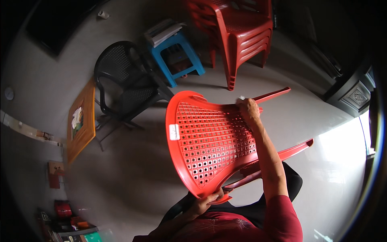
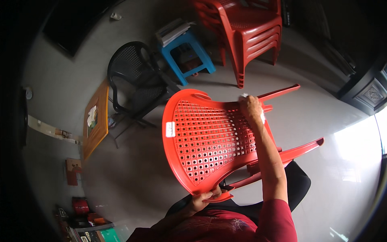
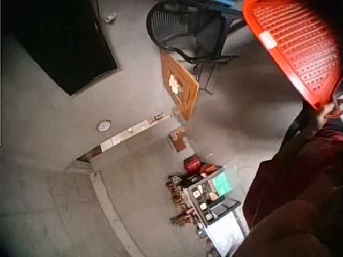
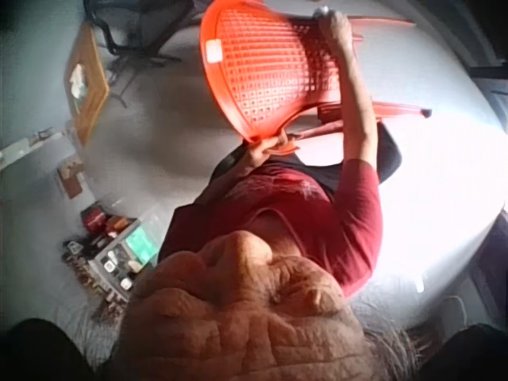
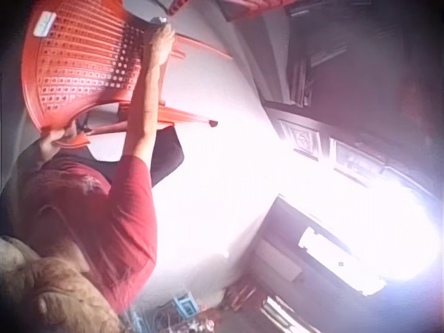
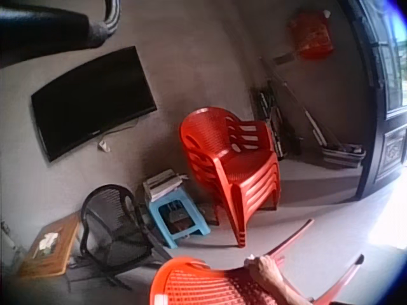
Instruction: The person wipes a table with a cloth, then sits on the floor and thoroughly wipes a red plastic chair, including the seat, backrest, and legs. The person handles the chair by turning it over to clean all surfaces.
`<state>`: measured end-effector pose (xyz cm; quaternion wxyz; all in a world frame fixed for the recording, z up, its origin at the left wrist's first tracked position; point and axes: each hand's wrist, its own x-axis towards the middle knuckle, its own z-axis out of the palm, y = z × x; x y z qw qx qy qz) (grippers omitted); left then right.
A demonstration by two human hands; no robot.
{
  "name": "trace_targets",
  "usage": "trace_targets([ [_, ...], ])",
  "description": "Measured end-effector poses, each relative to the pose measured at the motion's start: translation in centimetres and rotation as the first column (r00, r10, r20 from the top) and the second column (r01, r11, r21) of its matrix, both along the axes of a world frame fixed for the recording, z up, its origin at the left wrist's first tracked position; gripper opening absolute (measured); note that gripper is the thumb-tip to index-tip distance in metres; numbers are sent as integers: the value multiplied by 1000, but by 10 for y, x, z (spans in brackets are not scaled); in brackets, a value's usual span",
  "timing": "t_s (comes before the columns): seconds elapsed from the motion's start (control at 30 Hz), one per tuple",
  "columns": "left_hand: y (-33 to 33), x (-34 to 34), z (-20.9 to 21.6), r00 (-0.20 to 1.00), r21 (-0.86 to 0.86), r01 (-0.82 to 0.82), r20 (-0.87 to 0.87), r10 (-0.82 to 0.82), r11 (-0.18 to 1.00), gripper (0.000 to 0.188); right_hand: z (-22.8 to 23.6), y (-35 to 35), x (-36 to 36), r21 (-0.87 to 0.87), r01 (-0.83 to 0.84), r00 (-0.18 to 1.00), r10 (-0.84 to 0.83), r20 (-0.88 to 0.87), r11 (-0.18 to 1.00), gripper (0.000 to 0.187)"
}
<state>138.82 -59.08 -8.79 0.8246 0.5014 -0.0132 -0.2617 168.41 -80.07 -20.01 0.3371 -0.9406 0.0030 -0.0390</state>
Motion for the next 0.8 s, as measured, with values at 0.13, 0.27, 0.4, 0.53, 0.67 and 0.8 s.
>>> trace_targets([
  [0.13,1,-4,1,1000,17,-1,30,1,1000,18,73,99,-15,-167,-311,939,330,99,936,20],
  [0.27,4,-2,-4,999,-40,26,49,-24,999,21,138,157,-60,96,-358,861,288,420,929,28],
  [0.4,2,-3,-9,999,-137,-35,-8,34,990,50,166,147,-130,44,-515,733,413,541,856,41],
  [0.53,12,-10,-39,990,-202,-138,-27,136,970,86,152,100,-198,97,-725,600,556,575,682,58],
  [0.67,21,-11,-25,992,-95,-125,-12,124,988,102,139,72,-256,202,-717,656,549,519,667,54],
  [0.8,23,-12,-28,994,-165,-99,25,105,981,93,122,66,-264,92,-558,673,385,631,824,50],
])
